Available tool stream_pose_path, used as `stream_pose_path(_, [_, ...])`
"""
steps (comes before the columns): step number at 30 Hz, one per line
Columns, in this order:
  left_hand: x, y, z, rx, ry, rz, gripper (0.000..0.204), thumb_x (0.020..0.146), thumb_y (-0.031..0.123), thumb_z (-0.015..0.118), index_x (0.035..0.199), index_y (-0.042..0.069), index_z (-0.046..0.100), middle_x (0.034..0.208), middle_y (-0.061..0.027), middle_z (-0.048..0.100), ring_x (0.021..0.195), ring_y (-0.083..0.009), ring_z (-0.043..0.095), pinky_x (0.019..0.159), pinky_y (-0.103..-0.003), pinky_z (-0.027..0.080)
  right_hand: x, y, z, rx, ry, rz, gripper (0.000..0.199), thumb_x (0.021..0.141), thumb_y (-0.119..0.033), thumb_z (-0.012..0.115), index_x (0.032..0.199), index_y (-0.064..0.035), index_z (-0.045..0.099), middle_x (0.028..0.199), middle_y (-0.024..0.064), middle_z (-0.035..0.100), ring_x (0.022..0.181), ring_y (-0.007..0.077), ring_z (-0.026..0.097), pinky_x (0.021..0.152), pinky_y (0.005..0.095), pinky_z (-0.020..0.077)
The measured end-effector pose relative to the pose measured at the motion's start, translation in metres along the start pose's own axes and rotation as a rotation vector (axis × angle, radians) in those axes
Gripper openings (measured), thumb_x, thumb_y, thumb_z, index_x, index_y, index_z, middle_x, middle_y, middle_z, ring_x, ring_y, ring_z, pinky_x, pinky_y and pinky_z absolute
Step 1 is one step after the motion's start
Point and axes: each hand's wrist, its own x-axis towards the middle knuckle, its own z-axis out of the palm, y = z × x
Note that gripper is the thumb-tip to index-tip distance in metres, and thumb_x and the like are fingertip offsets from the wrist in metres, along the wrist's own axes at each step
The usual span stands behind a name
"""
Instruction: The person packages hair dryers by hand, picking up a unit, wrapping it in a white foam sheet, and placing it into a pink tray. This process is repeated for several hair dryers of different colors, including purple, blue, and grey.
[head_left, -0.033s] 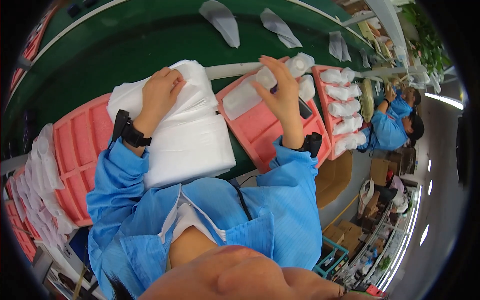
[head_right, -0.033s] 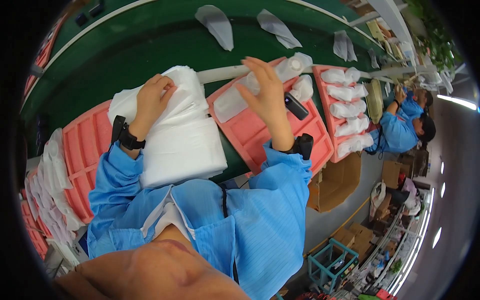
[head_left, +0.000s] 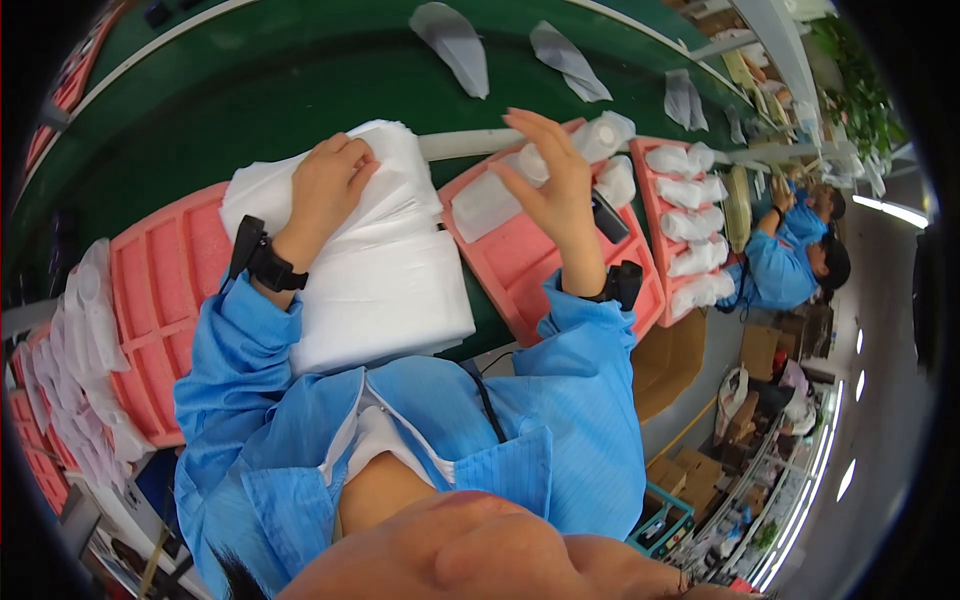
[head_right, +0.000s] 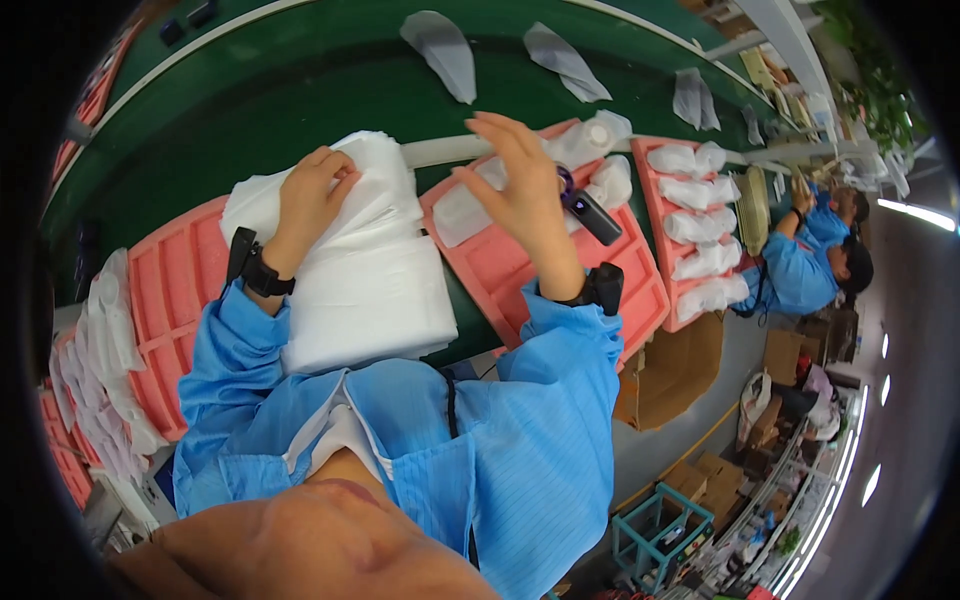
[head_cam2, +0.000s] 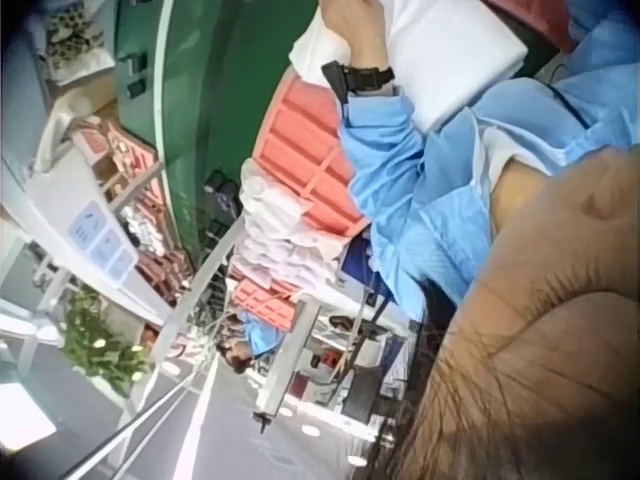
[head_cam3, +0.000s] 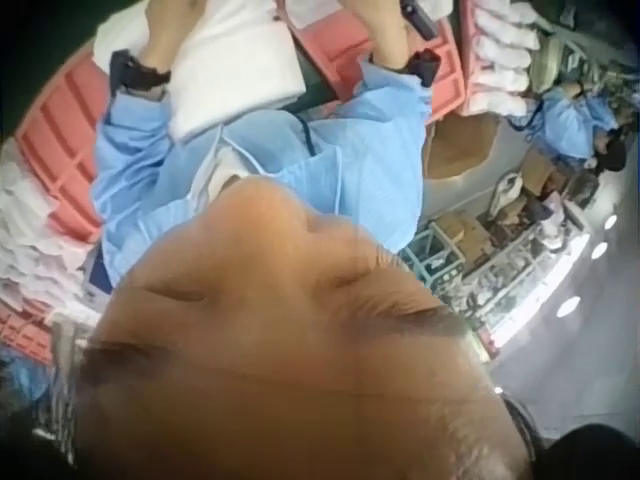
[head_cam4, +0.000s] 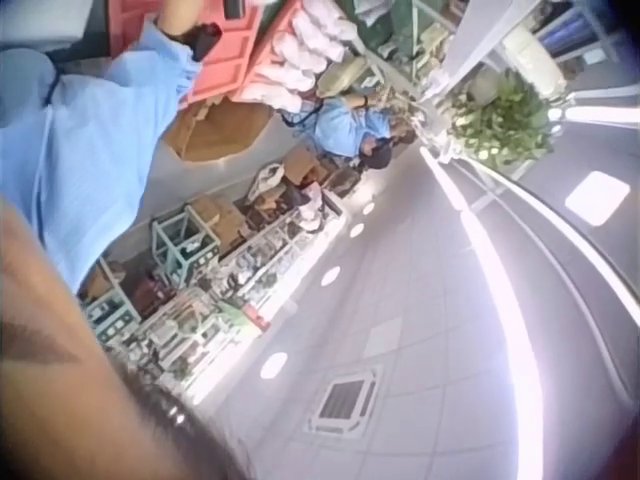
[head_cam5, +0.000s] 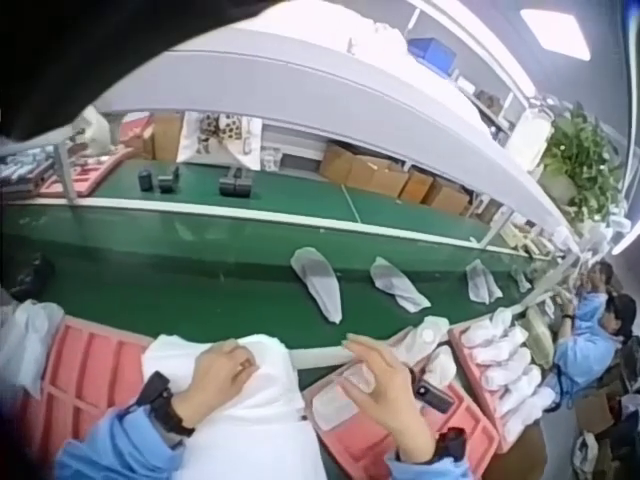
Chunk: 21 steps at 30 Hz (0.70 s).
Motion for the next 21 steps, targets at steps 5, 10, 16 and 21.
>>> stream_pose_path(5, [-0.003, 0.003, -0.001, -0.006, 0.011, -0.042, 0.008, 0.078, 0.013, 0.068, 0.081, 0.008, 0.062, 0.078, -0.0060, 0.058, 0.077, -0.0268, 0.059, 0.064, -0.037, 0.047, 0.053, -0.041, 0.053, 0.220, -0.108, -0.287, 0.040, 0.071, -0.008, 0.076, 0.109, -0.0045, 0.064, 0.116, 0.0134, 0.063, 0.104, 0.0305, 0.062, 0.085, 0.0332, 0.0499])
stream_pose_path(10, [-0.002, 0.006, 0.001, -0.029, -0.017, -0.018, 0.008, 0.078, 0.012, 0.068, 0.082, 0.007, 0.062, 0.079, -0.0062, 0.058, 0.077, -0.0260, 0.060, 0.063, -0.037, 0.047, 0.070, -0.040, 0.085, 0.293, -0.032, -0.303, 0.035, 0.072, -0.009, 0.075, 0.106, -0.0052, 0.066, 0.111, 0.0127, 0.065, 0.101, 0.0298, 0.063, 0.081, 0.0325, 0.0508])
stream_pose_path(16, [-0.002, 0.002, -0.004, -0.048, -0.034, -0.005, 0.008, 0.078, 0.011, 0.068, 0.081, 0.008, 0.062, 0.078, -0.0061, 0.058, 0.075, -0.0258, 0.059, 0.061, -0.037, 0.047, 0.045, -0.015, 0.066, 0.177, -0.084, -0.210, 0.035, 0.073, -0.010, 0.074, 0.106, -0.0055, 0.066, 0.110, 0.0127, 0.066, 0.097, 0.0286, 0.064, 0.078, 0.0328, 0.0511])
stream_pose_path(21, [0.002, 0.003, -0.004, -0.024, -0.062, -0.014, 0.007, 0.080, 0.011, 0.068, 0.083, 0.007, 0.063, 0.078, -0.0056, 0.058, 0.074, -0.0232, 0.059, 0.061, -0.034, 0.046, 0.018, 0.009, 0.003, 0.059, -0.049, 0.015, 0.037, 0.072, -0.010, 0.073, 0.109, -0.0063, 0.065, 0.107, 0.0129, 0.066, 0.095, 0.0271, 0.064, 0.080, 0.0333, 0.0502])
